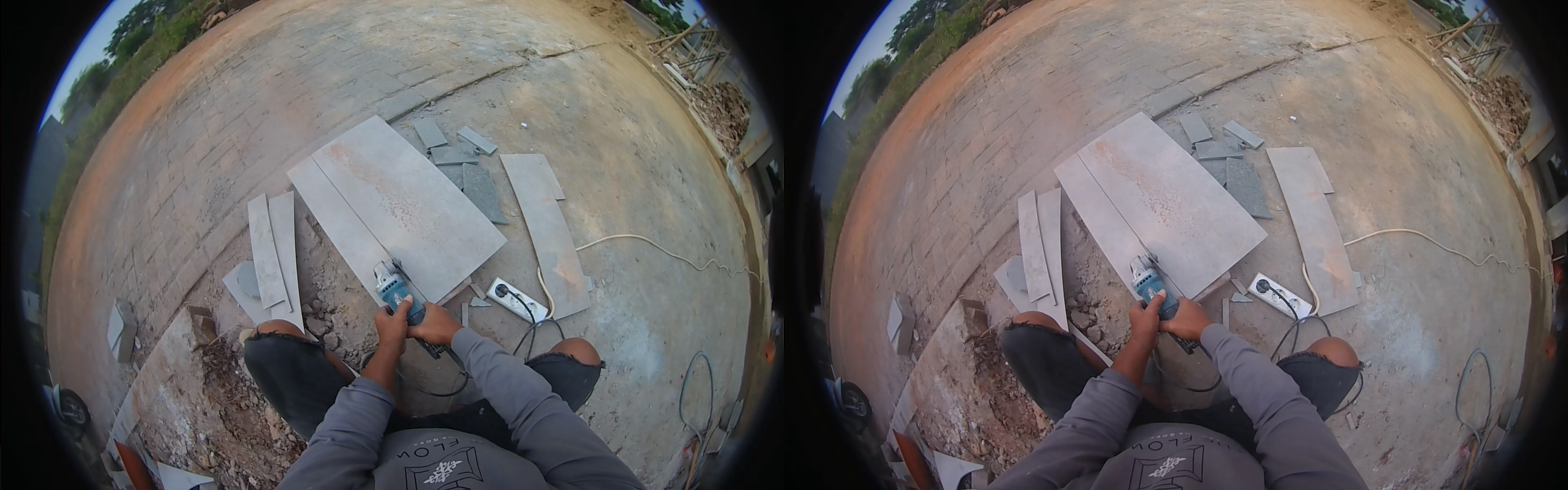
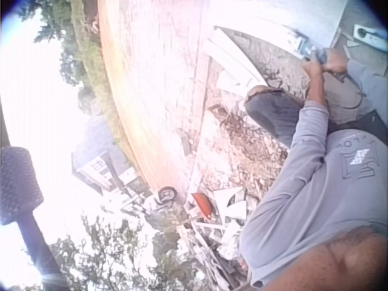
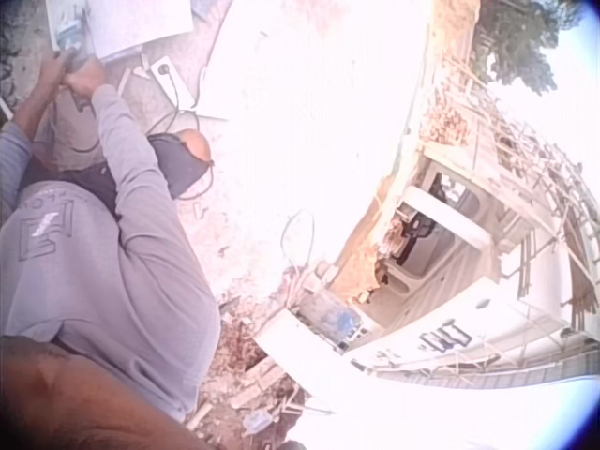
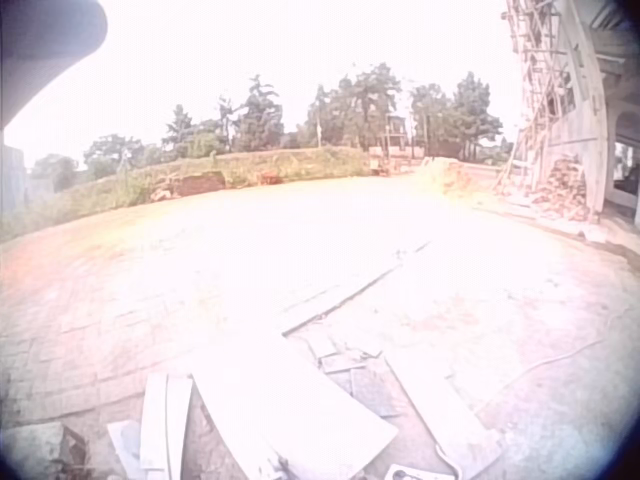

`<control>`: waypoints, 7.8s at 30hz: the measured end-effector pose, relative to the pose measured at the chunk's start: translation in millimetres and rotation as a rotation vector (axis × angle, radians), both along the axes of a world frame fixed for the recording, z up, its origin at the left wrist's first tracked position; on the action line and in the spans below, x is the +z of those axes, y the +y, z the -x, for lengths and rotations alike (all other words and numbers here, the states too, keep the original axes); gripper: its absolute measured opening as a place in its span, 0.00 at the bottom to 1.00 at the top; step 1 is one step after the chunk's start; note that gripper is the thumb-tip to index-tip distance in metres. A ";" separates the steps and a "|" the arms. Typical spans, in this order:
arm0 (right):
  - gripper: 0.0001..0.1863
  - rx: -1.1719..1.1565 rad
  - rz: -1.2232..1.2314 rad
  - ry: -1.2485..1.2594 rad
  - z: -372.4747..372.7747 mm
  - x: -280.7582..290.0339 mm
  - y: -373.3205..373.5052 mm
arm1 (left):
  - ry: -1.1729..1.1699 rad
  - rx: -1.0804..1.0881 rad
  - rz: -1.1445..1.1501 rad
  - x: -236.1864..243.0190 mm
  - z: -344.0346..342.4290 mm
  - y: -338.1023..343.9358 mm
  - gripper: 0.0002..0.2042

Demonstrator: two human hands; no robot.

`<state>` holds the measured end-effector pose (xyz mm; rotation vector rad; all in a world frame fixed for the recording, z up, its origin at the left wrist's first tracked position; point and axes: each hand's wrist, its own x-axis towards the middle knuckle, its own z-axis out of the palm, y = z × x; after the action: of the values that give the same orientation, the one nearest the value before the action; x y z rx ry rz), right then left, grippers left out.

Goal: The person uses an angle grinder to cut through pieces of tile on the ground and then picks up the cut fragments by hand.

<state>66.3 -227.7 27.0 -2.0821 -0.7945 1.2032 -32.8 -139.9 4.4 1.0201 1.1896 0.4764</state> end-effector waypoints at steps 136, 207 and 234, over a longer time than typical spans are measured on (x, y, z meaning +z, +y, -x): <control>0.42 -0.014 -0.030 0.156 -26.1 15.7 35.4 | -0.058 -0.046 -0.022 3.9 -19.4 65.0 0.27; 0.43 0.001 -0.001 0.112 -22.3 34.6 1.7 | 0.130 -0.339 -0.133 10.1 -13.0 66.9 0.28; 0.44 0.004 0.020 0.107 -19.7 40.7 -14.2 | 0.318 -0.527 -0.203 26.1 -13.2 67.5 0.38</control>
<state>86.1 -241.8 67.8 -2.0139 -0.7401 1.3179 -19.6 -72.4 30.5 1.5696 1.1027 0.0156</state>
